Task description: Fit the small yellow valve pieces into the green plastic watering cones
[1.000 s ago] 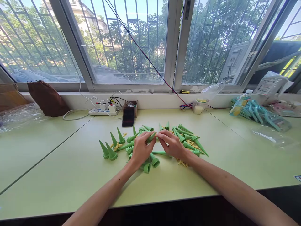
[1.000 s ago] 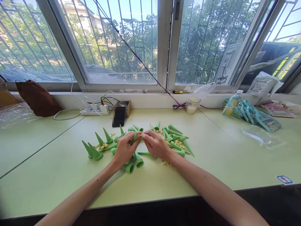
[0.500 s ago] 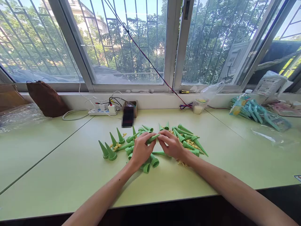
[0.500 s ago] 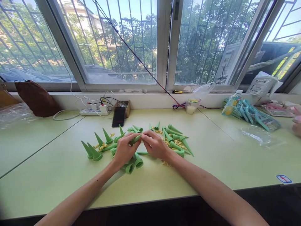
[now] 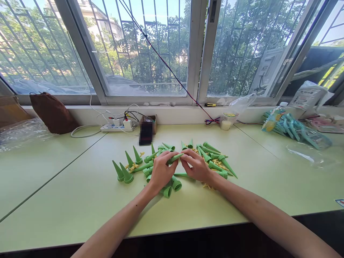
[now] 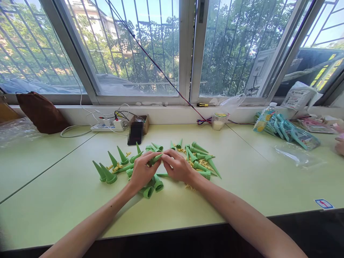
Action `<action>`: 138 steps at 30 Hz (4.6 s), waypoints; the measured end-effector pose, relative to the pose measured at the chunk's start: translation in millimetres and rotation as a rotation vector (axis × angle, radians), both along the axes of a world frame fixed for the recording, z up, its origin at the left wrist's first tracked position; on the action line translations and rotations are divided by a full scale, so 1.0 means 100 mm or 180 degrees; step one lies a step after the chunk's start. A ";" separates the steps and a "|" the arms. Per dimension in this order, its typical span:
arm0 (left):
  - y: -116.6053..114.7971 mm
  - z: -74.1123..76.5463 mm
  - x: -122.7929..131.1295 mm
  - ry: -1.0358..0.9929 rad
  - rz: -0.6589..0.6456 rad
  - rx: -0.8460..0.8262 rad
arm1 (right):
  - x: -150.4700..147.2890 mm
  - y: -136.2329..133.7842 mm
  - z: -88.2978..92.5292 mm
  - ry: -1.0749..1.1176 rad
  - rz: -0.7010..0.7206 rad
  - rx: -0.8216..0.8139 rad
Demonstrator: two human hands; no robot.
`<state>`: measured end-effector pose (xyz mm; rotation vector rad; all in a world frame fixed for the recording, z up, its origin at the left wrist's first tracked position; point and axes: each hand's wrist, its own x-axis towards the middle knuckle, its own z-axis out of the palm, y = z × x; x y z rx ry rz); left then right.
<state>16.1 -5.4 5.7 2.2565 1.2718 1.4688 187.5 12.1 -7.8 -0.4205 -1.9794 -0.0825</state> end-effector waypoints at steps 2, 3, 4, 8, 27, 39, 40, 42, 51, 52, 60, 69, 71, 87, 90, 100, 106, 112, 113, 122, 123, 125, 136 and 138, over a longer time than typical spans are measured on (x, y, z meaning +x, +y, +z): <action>0.00 0.00 0.00 0.0001 -0.0010 -0.0005 | 0.00 0.00 0.01 -0.0012 0.0026 -0.0017; 0.00 0.00 0.00 0.0002 -0.0021 -0.0014 | 0.00 0.00 0.01 -0.0015 0.0029 -0.0019; 0.00 0.00 0.00 0.0006 -0.0032 -0.0023 | -0.01 -0.01 0.01 -0.0015 0.0030 -0.0015; 0.00 0.00 0.00 0.0006 -0.0054 -0.0059 | -0.01 -0.01 0.02 -0.0018 0.0017 -0.0010; 0.00 -0.01 0.00 0.0014 -0.0020 -0.0116 | -0.03 -0.01 0.02 0.0039 -0.0047 0.0012; 0.00 0.01 0.01 0.0010 0.0003 -0.0128 | -0.02 -0.01 0.01 0.0015 -0.0085 -0.0050; 0.00 0.01 0.01 0.0016 0.0003 -0.0132 | -0.02 -0.01 0.02 0.0019 -0.0078 -0.0040; 0.00 0.01 0.01 0.0034 0.0001 -0.0158 | -0.02 -0.01 0.02 0.0028 -0.0051 -0.0028; 0.00 0.01 0.00 0.0155 0.0014 -0.0241 | -0.01 0.01 0.00 -0.0063 -0.0106 -0.0181; 0.00 0.01 0.00 0.0180 0.0008 -0.0247 | -0.01 0.01 0.00 -0.0077 -0.0117 -0.0209; 0.00 0.02 0.00 0.0272 -0.0060 -0.0300 | 0.00 0.03 -0.04 -0.0166 -0.0131 -0.0303; -0.01 0.04 0.01 0.0335 -0.0055 -0.0318 | 0.00 0.04 -0.05 -0.0157 -0.0114 -0.0336; -0.01 0.04 0.01 0.0344 -0.0048 -0.0318 | 0.00 0.04 -0.05 -0.0160 -0.0130 -0.0340; 0.01 0.00 -0.02 0.0410 -0.0108 -0.0333 | 0.00 0.06 -0.09 -0.0217 -0.0187 -0.0399; 0.02 0.00 -0.02 0.0419 -0.0113 -0.0359 | 0.00 0.07 -0.09 -0.0199 -0.0153 -0.0448; 0.02 0.01 -0.02 0.0509 -0.0140 -0.0481 | 0.01 0.10 -0.15 -0.0314 -0.0200 -0.0669; 0.02 0.01 -0.03 0.0623 -0.0131 -0.0580 | 0.02 0.11 -0.15 -0.0359 -0.0100 -0.0973; 0.02 0.02 -0.03 0.0645 -0.0126 -0.0554 | 0.00 0.11 -0.14 -0.0327 -0.0104 -0.0935; 0.01 0.02 -0.03 0.0644 -0.0115 -0.0535 | 0.00 0.11 -0.13 -0.0322 -0.0089 -0.0941; 0.03 0.00 -0.01 0.0458 0.0106 -0.0301 | 0.01 0.07 -0.05 -0.0151 0.0140 -0.0954; 0.03 0.01 -0.01 0.0436 0.0124 -0.0298 | 0.02 0.07 -0.05 -0.0141 0.0144 -0.0959; 0.02 0.02 -0.01 0.0395 0.0153 -0.0318 | 0.02 0.07 -0.05 -0.0117 0.0118 -0.0965; 0.00 -0.01 0.00 -0.0328 -0.0338 -0.0877 | 0.04 0.06 0.00 -0.0048 0.0094 -0.0998; 0.01 -0.02 0.00 -0.0562 -0.0420 -0.1004 | 0.05 0.05 0.01 -0.0032 0.0118 -0.0991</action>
